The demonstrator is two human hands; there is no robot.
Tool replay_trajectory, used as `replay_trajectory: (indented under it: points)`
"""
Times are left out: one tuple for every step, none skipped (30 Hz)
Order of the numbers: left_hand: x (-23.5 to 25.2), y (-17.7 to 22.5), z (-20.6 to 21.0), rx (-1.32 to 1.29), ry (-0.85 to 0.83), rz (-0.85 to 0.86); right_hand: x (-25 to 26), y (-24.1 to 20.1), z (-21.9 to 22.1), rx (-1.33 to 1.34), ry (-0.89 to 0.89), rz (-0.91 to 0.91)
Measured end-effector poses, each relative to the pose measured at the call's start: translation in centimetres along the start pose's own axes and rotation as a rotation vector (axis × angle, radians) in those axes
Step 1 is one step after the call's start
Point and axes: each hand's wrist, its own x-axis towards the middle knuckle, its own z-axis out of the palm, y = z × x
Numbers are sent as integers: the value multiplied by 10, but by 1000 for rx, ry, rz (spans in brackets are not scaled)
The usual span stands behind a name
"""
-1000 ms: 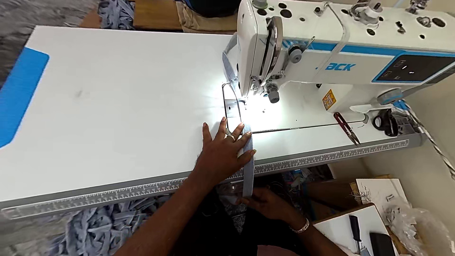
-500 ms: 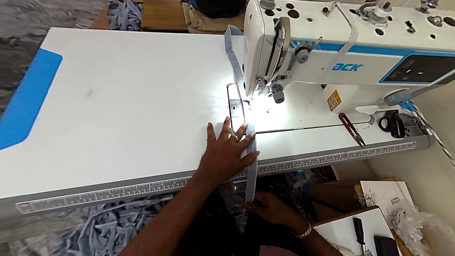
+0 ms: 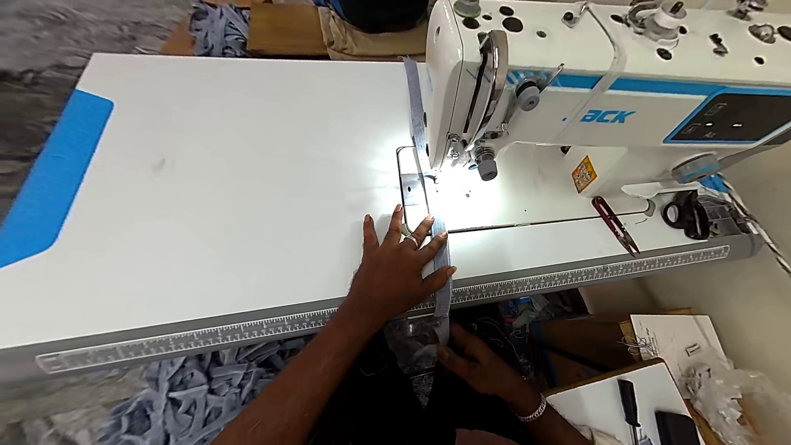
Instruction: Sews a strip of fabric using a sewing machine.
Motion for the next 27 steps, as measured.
replay_trajectory:
  points:
    - [0, 0, 0, -1, 0, 4, 0, 2, -1, 4, 20, 10]
    - [0, 0, 0, 1, -4, 8, -1, 3, -3, 7, 36, 25]
    - [0, 0, -1, 2, -13, 9, -2, 2, -4, 20, 42, 40]
    - [0, 0, -1, 5, -20, 10, -2, 2, -5, 44, 44, 58]
    - [0, 0, -2, 4, -23, 11, -2, 1, -5, 70, 46, 81]
    - [0, 0, -2, 4, -15, 17, -2, -1, -6, 87, 46, 103]
    - [0, 0, -2, -1, -3, 23, -2, -2, -6, 97, 47, 122]
    - [0, -1, -2, -12, 8, 23, -2, -4, -5, 103, 44, 136]
    - [0, -1, -2, -21, 15, 16, -2, -5, -5, 104, 36, 152]
    - [1, -1, -3, -19, 14, 2, -2, -6, -5, 105, 34, 166]
    - [3, -1, -4, -8, 3, -17, -2, -6, -4, 109, 33, 176]
    - [6, -1, -5, 10, -16, -40, -2, -6, -4, 111, 32, 186]
    - [10, -2, -6, 24, -34, -59, -2, -7, -4, 110, 31, 193]
    - [14, -3, -7, 33, -39, -72, -2, -6, -5, 107, 30, 200]
    - [19, -5, -8, 39, -44, -86, -1, -6, -5, 106, 27, 203]
    - [25, -8, -8, 39, -40, -97, -1, -6, -5, 107, 29, 204]
    - [32, -11, -8, 38, -35, -109, -1, -7, -5, 107, 30, 208]
    - [39, -14, -8, 39, -34, -121, -1, -7, -5, 104, 30, 214]
    - [45, -18, -8, 38, -36, -132, -1, -6, -5, 91, 27, 222]
    - [52, -20, -8, 38, -39, -142, -1, -6, -5, 61, 12, 233]
    - [58, -23, -9, 36, -44, -155, -3, -8, -8, -2, -19, 249]
    - [63, -25, -10, 35, -53, -167, -5, -12, -14, -110, -73, 269]
    - [68, -26, -11, 43, -60, -180, -7, -21, -25, -261, -138, 285]
    - [72, -28, -12, 47, -63, -189, -10, -37, -39, -421, -193, 298]
    - [75, -29, -13, 49, -65, -193, -15, -59, -55, -551, -200, 315]
    - [76, -30, -14, 50, -70, -194, -22, -84, -74, -651, -134, 316]
    - [77, -30, -14, 51, -68, -194, -29, -109, -94, -724, -7, 308]
